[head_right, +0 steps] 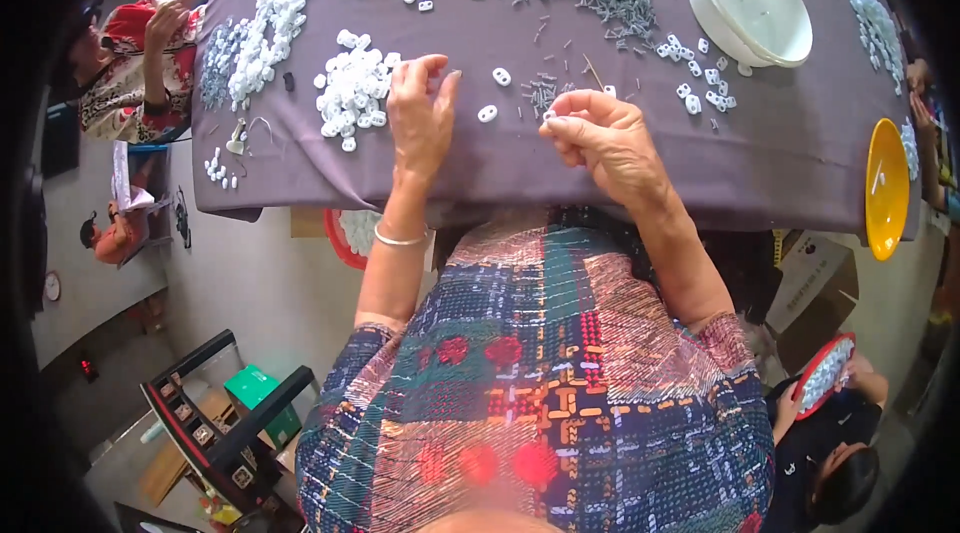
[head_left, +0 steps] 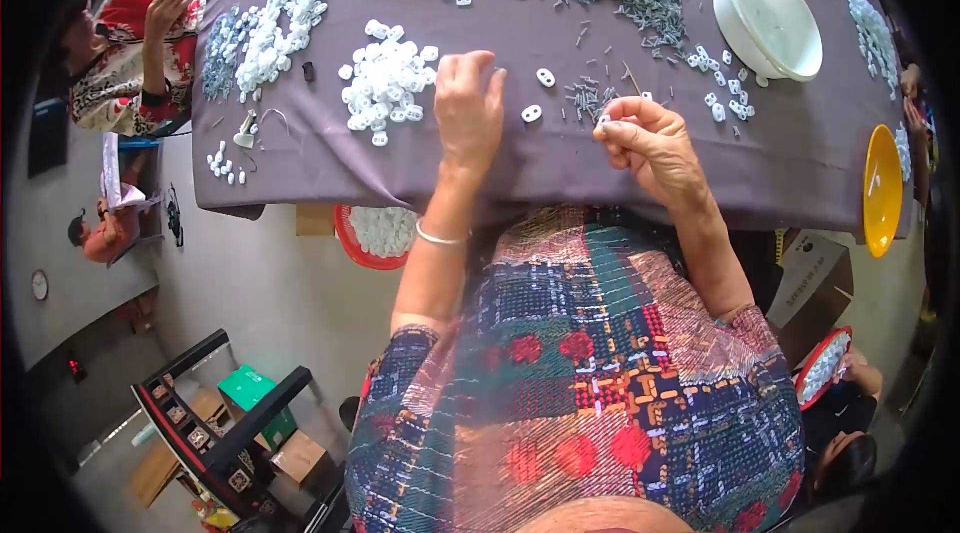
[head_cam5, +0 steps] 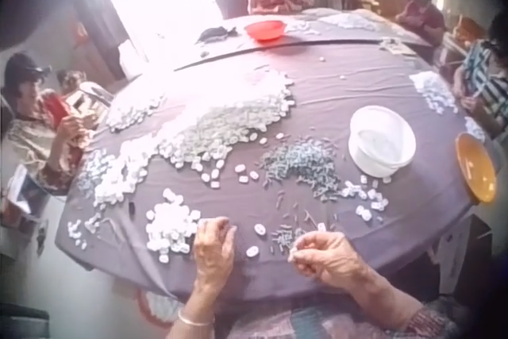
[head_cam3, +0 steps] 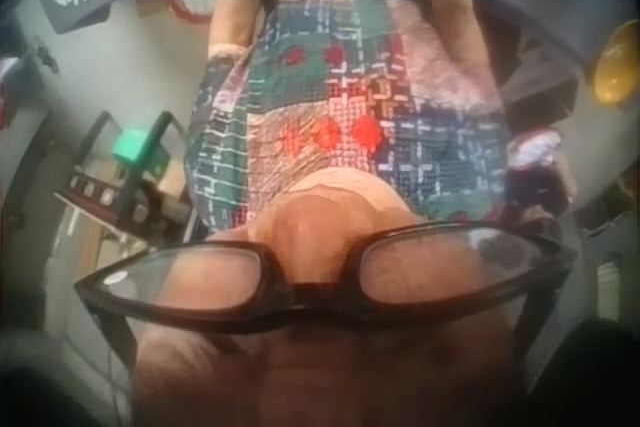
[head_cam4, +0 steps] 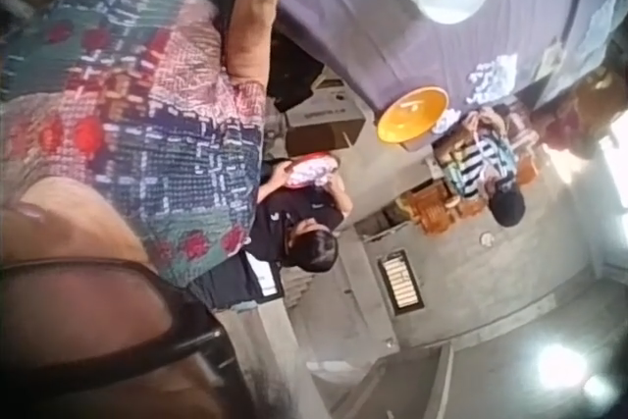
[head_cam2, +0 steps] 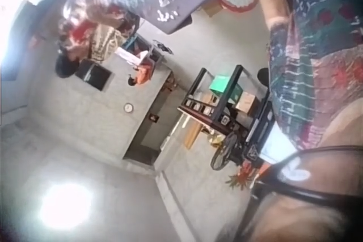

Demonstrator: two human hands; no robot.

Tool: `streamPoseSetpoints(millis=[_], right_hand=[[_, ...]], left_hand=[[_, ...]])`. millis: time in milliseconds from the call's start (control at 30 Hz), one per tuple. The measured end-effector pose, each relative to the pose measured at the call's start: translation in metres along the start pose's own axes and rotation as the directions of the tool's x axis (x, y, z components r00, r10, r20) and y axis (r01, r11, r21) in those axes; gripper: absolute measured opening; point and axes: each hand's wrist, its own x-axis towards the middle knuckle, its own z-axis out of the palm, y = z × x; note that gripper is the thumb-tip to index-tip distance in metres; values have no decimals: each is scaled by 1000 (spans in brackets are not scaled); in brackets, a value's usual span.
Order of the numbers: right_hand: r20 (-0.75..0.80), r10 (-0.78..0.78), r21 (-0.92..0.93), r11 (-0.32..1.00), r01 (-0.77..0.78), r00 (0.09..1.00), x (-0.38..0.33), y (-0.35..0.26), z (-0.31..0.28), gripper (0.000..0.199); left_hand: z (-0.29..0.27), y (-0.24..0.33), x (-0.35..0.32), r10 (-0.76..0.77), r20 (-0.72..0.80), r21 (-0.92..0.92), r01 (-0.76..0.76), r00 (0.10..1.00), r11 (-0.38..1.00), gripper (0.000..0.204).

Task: The person assembles plastic components by fitting springs and plastic pieces together by hand, then sweeps the assembled pieces into a basket.

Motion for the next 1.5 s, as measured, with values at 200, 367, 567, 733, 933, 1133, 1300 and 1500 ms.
streamPoseSetpoints(millis=[200, 367, 567, 733, 933, 1133, 1300, 1500], right_hand=[[-98, 8, 30, 1000, -5, 995, -3, 1, 5, 12], [-120, 10, -31, 999, -14, 993, -2, 1, 5, 11], [-106, 64, -8, 998, -66, 992, -5, 5, 12, 12], [-80, -18, -164, 986, 5, 997, -13, 3, 20, 14], [-108, -112, -374, 925, 64, 988, -25, -4, 40, 14], [-84, -151, -529, 844, 84, 985, -29, -7, 46, 13], [-75, -131, -529, 846, 72, 989, -28, -9, 48, 13], [-84, -126, -531, 845, 63, 989, -29, -7, 48, 13]], left_hand=[[2, -19, 11, 56, 175, 145, -82, 983, 986, 10], [-2, -5, 0, -12, 67, -112, 20, 998, 993, 9], [-13, 31, -28, -399, 457, -577, 606, 795, 547, 13], [-17, 49, -45, -447, 535, -599, 695, 717, 398, 18], [-28, 62, -52, -374, 564, -668, 673, 736, 317, 20], [-35, 72, -56, -371, 547, -646, 661, 750, 383, 24], [-33, 78, -58, -340, 492, -670, 598, 801, 440, 24], [-34, 81, -58, -362, 492, -656, 611, 792, 443, 24]])
